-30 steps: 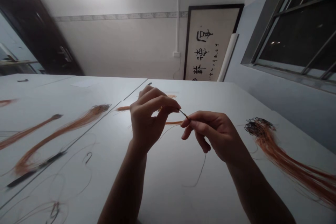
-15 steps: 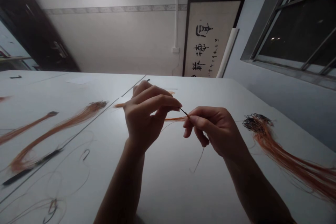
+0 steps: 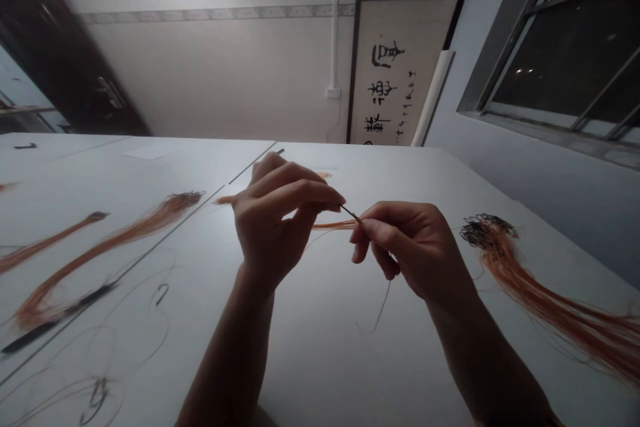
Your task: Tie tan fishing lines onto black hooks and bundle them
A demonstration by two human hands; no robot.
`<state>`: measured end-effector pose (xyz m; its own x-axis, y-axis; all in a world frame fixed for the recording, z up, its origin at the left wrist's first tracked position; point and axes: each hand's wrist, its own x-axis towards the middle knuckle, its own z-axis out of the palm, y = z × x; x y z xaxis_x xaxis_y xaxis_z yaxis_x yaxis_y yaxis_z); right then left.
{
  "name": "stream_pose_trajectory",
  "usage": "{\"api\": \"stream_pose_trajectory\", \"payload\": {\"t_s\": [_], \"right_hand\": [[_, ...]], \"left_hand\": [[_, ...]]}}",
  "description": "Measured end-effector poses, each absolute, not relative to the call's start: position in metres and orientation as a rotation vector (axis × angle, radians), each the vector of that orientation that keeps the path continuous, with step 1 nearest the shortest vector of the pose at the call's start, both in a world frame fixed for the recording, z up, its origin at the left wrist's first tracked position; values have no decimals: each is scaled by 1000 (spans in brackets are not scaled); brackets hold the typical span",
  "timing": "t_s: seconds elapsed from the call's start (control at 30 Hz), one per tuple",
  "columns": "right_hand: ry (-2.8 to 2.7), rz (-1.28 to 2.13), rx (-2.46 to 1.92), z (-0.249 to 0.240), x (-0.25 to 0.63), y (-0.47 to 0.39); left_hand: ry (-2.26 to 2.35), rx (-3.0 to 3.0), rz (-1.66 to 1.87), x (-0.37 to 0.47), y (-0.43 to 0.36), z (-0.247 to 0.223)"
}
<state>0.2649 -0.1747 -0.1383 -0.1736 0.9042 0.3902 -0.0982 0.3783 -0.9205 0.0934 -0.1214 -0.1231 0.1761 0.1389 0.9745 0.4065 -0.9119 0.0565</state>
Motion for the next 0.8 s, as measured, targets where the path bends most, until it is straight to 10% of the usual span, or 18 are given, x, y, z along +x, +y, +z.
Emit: {"api": "stream_pose_trajectory", "payload": {"t_s": [0.8], "right_hand": [[-1447, 1038, -811, -135, 267, -177]], "left_hand": [[-607, -2247, -1807, 94, -125, -126]]}}
